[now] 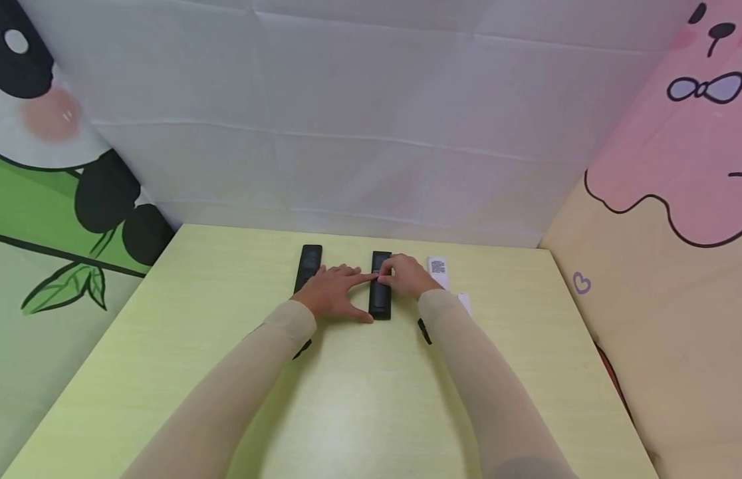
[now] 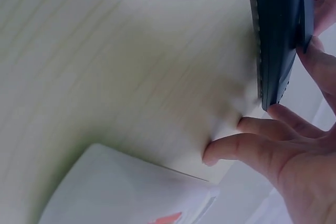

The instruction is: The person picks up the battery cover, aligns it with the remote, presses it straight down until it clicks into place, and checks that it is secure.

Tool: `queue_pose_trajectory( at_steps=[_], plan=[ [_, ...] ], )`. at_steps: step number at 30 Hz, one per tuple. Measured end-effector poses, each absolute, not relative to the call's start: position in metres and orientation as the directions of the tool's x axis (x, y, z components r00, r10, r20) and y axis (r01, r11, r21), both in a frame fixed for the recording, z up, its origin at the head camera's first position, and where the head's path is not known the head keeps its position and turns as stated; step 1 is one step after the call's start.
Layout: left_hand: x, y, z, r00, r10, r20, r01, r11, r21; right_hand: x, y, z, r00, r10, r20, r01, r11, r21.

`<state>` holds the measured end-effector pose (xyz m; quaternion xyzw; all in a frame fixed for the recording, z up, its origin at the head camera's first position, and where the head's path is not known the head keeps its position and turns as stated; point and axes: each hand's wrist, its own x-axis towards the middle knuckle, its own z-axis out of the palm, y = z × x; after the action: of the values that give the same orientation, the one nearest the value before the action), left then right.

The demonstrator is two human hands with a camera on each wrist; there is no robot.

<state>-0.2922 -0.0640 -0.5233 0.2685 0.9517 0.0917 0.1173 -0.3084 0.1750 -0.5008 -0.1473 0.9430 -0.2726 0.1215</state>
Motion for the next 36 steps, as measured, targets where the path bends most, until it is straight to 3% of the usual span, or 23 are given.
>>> queue_pose_trajectory(
  at_steps=[11, 23, 30, 36],
  plan=[
    [-0.291, -0.064, -0.522, -0.828, 0.533, -0.177, 0.489, 0.839, 0.241, -0.307, 0.179, -0.504, -0.923, -0.361, -0.133, -0.228, 0.791, -0.568],
    [-0.293, -0.064, -0.523, -0.827, 0.533, -0.181, 0.486, 0.838, 0.248, -0.34, 0.193, -0.55, -0.937, -0.334, -0.103, -0.221, 0.794, -0.566],
    [-0.294, -0.064, -0.525, -0.826, 0.534, -0.178, 0.487, 0.837, 0.25, -0.319, 0.184, -0.522, -0.938, -0.322, -0.126, -0.199, 0.802, -0.563],
    [-0.294, -0.065, -0.524, -0.825, 0.536, -0.18, 0.488, 0.836, 0.253, -0.33, 0.188, -0.533, -0.938, -0.323, -0.125, -0.204, 0.808, -0.553]
  ],
)
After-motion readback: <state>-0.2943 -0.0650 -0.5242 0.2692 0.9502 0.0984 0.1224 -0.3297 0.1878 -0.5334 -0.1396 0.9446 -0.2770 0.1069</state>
